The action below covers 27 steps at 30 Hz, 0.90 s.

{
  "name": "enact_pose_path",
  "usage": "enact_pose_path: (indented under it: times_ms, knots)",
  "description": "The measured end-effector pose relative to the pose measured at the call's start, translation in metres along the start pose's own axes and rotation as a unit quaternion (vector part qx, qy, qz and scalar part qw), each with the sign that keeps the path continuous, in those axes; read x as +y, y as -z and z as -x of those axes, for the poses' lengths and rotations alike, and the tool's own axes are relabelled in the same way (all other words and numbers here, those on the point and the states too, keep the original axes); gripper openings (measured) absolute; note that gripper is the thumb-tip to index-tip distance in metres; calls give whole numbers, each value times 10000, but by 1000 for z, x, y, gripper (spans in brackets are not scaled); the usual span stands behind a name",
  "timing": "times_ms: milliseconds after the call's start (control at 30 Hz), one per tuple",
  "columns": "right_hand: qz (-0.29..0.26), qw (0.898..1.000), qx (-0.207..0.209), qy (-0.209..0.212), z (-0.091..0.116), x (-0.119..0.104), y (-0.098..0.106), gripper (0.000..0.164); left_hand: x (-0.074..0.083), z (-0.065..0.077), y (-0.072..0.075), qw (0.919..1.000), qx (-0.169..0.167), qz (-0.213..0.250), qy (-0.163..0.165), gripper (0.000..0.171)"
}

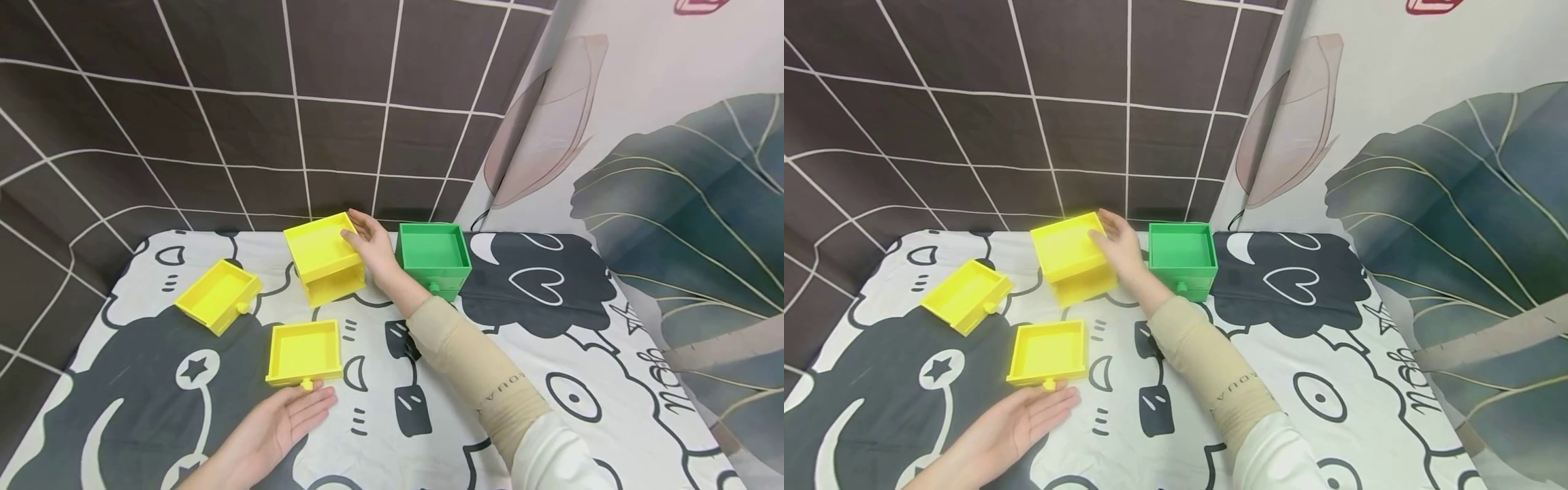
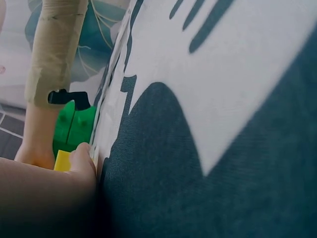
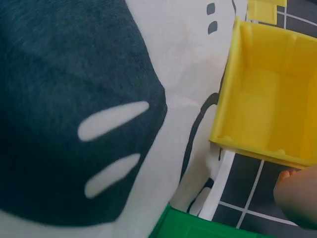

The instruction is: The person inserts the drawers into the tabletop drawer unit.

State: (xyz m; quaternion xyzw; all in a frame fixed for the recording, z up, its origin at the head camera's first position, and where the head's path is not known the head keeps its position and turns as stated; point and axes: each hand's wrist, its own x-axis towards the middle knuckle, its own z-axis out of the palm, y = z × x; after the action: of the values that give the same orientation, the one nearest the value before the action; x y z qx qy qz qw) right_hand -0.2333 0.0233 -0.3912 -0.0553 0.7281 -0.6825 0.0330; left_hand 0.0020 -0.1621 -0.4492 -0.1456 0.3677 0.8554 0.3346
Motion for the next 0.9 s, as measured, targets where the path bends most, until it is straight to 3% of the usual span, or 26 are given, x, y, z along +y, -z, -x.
enact_pose_path:
  times_ms: [267, 500, 900]
  knots:
    - [-590, 9976, -247, -255, 0, 3, -1, 51, 0, -1, 1, 10000, 37, -30, 30, 26]
    - [-893, 9952, -211, -352, 3, 3, 0, 51, -1, -2, 3, 9998, 82, -170, -39, 28]
    - [-1391, 9895, -239, -296, 14, 7, 3, 51, 3, -5, 5, 9997, 172, -125, -141, 27]
